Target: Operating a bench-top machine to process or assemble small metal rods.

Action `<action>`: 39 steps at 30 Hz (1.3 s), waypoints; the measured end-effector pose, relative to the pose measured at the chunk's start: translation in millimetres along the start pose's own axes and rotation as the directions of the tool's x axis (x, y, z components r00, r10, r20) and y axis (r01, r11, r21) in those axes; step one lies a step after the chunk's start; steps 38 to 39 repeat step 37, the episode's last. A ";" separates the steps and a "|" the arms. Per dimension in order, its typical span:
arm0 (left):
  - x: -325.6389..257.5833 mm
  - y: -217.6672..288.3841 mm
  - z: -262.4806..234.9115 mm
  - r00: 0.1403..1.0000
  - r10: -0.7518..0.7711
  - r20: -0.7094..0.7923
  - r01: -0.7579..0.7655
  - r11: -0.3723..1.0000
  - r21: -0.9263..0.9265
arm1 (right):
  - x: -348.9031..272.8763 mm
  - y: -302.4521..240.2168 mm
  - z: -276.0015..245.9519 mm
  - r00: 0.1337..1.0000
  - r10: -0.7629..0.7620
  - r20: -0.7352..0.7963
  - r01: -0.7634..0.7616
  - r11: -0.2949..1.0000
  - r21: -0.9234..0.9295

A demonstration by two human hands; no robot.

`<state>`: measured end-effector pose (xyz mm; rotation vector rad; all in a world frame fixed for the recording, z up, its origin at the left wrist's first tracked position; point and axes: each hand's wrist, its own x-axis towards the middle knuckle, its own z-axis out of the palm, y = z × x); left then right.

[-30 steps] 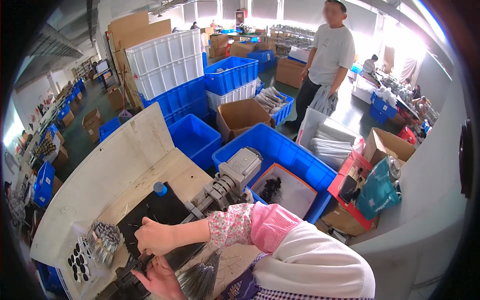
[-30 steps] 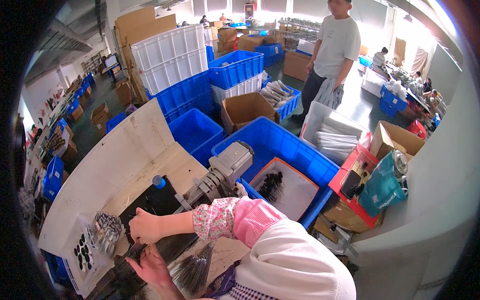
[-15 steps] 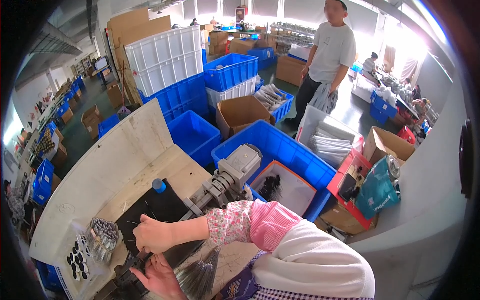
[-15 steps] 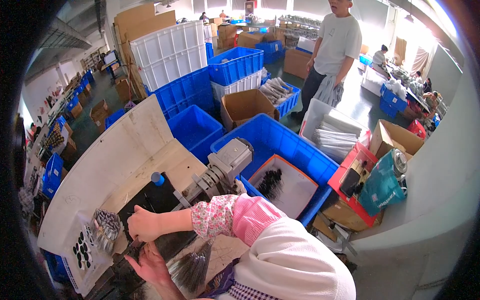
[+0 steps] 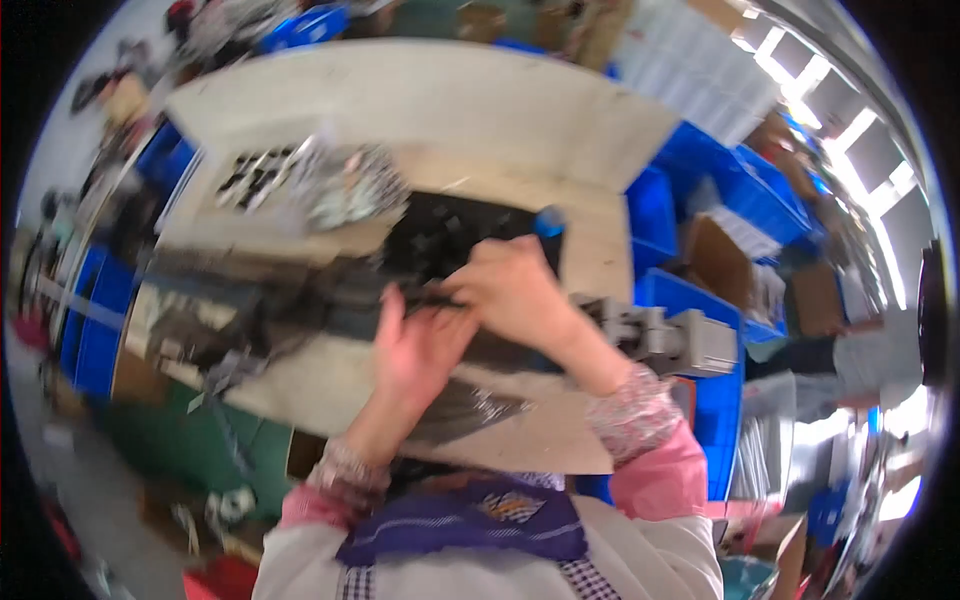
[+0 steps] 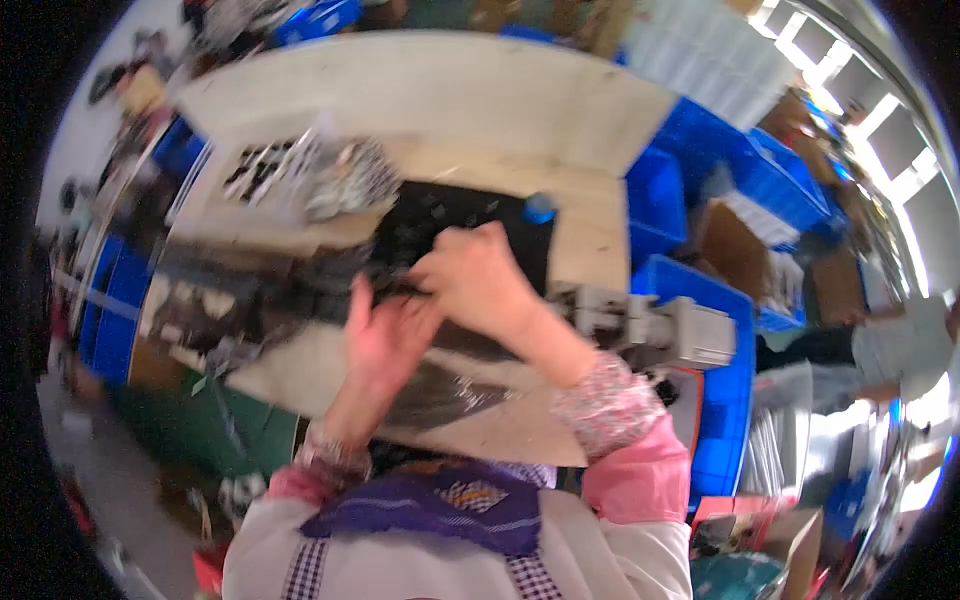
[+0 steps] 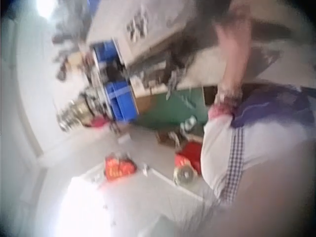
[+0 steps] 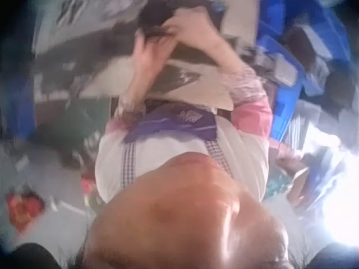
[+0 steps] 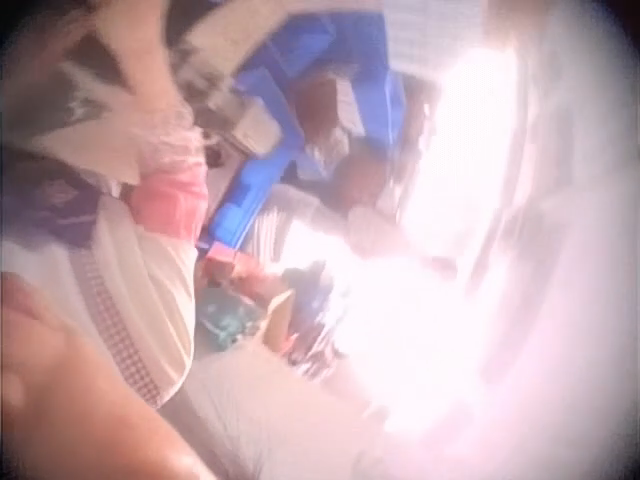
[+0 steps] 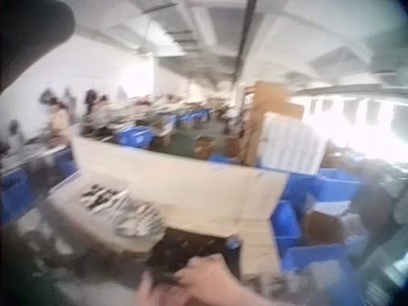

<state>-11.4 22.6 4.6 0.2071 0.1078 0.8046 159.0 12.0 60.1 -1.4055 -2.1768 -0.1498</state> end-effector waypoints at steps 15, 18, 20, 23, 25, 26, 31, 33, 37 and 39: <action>-18.8 4.6 6.3 1.000 0.020 0.002 -0.020 0.999 -0.034 | 12.6 -22.6 2.8 0.991 0.130 -0.012 -0.121 0.946 0.302; -25.2 6.7 13.0 0.994 0.063 -0.092 -0.061 0.998 0.028 | 15.8 -8.9 -10.9 0.978 0.193 0.073 -0.206 0.899 0.386; -25.7 6.5 16.7 0.987 0.092 -0.133 -0.089 0.996 0.022 | 15.0 -4.8 -9.3 0.966 0.220 0.138 -0.256 0.894 0.368; -26.1 5.5 14.4 0.982 0.121 -0.143 -0.115 0.992 0.045 | 11.6 -2.7 -1.1 0.964 0.188 0.189 -0.253 0.872 0.420; -25.2 6.2 14.1 0.982 0.116 -0.147 -0.108 0.992 0.061 | 13.6 -4.7 -2.5 0.973 0.139 0.183 -0.190 0.936 0.296; -24.8 6.7 14.3 0.982 0.113 -0.150 -0.102 0.992 0.079 | 14.2 -5.1 -1.5 0.972 0.144 0.184 -0.195 0.935 0.296; -22.0 8.3 15.1 0.983 0.108 -0.150 -0.097 0.992 0.078 | 15.6 -7.2 -5.0 0.986 0.061 0.156 -0.096 0.970 0.222; -21.9 7.8 15.9 0.982 0.113 -0.150 -0.103 0.992 0.073 | 14.5 -10.4 -7.1 0.987 0.062 0.149 -0.092 0.975 0.200; -22.1 6.9 14.8 0.982 0.126 -0.139 -0.113 0.989 0.100 | 12.2 -13.2 -7.9 0.985 0.081 0.150 -0.105 0.981 0.164; -22.1 6.9 14.8 0.982 0.126 -0.139 -0.113 0.989 0.100 | 12.2 -13.2 -7.9 0.985 0.081 0.150 -0.105 0.981 0.164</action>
